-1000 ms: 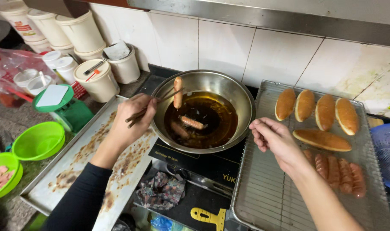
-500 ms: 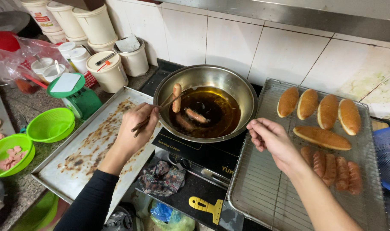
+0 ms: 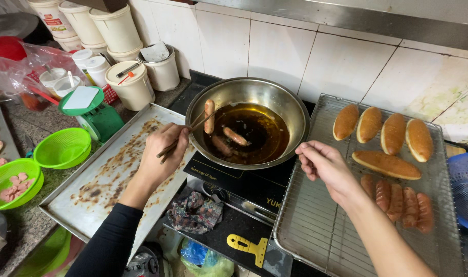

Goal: The person slices pink sausage pieces on a cutting board and places them into a green colander. Then they use chopsticks to transfer cooked sausages from a pan of oil onto a wire rack next to sliced buns.

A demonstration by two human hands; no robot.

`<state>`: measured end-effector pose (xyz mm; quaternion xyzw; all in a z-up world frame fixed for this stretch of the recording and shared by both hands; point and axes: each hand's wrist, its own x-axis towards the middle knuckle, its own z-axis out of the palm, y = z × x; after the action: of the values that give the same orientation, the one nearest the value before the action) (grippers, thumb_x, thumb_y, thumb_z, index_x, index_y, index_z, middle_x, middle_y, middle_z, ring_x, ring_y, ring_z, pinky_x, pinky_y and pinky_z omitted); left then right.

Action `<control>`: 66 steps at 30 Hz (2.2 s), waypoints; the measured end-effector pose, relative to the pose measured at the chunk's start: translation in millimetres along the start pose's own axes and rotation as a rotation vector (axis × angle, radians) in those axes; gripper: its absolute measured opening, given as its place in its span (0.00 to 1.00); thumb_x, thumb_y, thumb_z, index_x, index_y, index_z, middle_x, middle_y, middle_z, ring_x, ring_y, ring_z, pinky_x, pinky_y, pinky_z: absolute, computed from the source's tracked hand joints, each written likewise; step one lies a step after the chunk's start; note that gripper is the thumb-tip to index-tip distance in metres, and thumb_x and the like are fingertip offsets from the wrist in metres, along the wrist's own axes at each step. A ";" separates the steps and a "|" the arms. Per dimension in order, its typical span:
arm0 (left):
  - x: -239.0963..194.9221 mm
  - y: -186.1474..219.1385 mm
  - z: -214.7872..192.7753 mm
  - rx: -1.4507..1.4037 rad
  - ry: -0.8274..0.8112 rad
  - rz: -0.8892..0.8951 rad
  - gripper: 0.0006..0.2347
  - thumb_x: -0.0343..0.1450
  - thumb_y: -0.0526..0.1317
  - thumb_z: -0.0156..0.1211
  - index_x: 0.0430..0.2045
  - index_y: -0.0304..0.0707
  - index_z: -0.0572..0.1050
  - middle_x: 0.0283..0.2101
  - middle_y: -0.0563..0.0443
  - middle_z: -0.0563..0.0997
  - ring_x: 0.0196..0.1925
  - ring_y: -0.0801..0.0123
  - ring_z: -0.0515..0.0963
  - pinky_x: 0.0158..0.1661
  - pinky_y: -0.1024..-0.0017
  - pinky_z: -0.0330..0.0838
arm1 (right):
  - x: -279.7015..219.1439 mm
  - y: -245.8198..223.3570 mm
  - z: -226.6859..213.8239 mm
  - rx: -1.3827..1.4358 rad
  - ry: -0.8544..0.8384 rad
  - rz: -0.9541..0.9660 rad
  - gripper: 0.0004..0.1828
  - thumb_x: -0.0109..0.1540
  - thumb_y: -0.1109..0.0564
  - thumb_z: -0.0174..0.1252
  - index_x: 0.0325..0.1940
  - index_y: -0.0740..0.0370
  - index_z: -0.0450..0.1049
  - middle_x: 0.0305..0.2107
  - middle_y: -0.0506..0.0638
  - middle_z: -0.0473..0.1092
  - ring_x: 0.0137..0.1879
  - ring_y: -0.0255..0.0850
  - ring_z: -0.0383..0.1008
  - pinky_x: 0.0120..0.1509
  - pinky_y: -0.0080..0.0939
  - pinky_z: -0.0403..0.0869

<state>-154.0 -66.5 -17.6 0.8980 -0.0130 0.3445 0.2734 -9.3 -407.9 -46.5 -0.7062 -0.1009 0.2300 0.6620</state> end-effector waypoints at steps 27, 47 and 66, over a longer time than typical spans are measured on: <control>-2.3 -5.9 8.1 -0.019 0.014 -0.072 0.07 0.75 0.36 0.56 0.36 0.29 0.78 0.32 0.39 0.79 0.32 0.47 0.80 0.35 0.58 0.73 | 3.8 -4.1 5.7 -0.017 0.007 -0.003 0.13 0.69 0.52 0.51 0.38 0.62 0.75 0.23 0.42 0.64 0.27 0.29 0.63 0.29 0.32 0.62; -2.2 -14.7 18.7 -0.044 0.003 -0.136 0.08 0.75 0.36 0.55 0.34 0.28 0.78 0.30 0.39 0.78 0.27 0.48 0.79 0.31 0.59 0.72 | 3.4 -4.1 2.9 -0.034 0.009 -0.008 0.13 0.70 0.51 0.51 0.39 0.62 0.75 0.22 0.42 0.64 0.27 0.30 0.63 0.29 0.32 0.63; -4.2 -22.4 26.3 0.007 0.059 -0.138 0.07 0.75 0.36 0.56 0.35 0.29 0.79 0.32 0.37 0.79 0.29 0.46 0.80 0.32 0.58 0.73 | 4.3 2.6 -4.3 0.020 0.018 0.000 0.13 0.70 0.51 0.52 0.39 0.61 0.75 0.23 0.41 0.65 0.27 0.30 0.62 0.29 0.32 0.61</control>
<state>-136.4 -61.3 -47.1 0.8871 0.0583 0.3514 0.2937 -4.0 -410.0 -49.8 -0.7017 -0.0926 0.2247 0.6698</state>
